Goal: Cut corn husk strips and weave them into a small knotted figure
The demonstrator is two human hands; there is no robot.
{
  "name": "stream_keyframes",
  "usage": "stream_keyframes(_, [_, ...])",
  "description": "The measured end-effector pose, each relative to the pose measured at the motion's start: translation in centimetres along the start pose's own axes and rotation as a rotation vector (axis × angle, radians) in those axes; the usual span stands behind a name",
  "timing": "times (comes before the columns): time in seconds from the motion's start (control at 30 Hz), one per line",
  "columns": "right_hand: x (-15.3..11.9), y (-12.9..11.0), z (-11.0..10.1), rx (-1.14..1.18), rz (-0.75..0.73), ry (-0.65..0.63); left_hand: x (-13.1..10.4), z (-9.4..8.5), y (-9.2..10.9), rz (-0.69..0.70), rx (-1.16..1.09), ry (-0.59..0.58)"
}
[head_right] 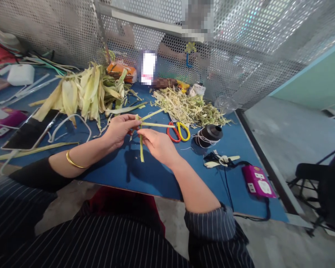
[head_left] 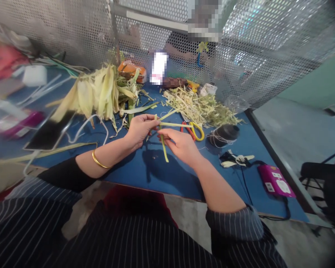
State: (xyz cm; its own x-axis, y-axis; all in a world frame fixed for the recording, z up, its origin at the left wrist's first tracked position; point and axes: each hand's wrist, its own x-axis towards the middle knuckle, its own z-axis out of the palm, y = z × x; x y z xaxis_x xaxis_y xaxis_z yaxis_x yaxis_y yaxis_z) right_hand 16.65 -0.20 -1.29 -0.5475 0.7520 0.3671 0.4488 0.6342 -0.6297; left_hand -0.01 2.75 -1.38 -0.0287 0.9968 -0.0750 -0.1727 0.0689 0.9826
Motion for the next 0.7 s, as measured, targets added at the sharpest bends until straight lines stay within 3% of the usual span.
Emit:
stream_keyframes(0.1, [0.0,-0.1,-0.5,-0.240,-0.063,0.171,-0.8,0.6,-0.1,0.034,0.077,-0.068])
stream_keyframes(0.17, [0.2,-0.1,-0.9,-0.272,-0.017,0.340,-1.3,0.8,-0.2,0.053,0.146,-0.150])
stream_keyframes(0.23, [0.4,0.1,-1.2,-0.213,0.088,0.411,-1.5,0.8,-0.3,0.064,0.211,-0.226])
stream_keyframes(0.4, [0.6,1.2,-0.9,-0.088,0.374,0.357,-1.6,0.6,-0.4,0.044,0.221,-0.301])
stream_keyframes(0.53, [0.7,1.4,-0.5,-0.159,0.401,0.371,-1.9,1.0,-0.6,0.061,0.201,-0.315])
stream_keyframes(0.7, [0.3,0.8,-2.6,-0.209,0.359,0.214,-1.2,0.8,-0.8,0.086,0.104,-0.166])
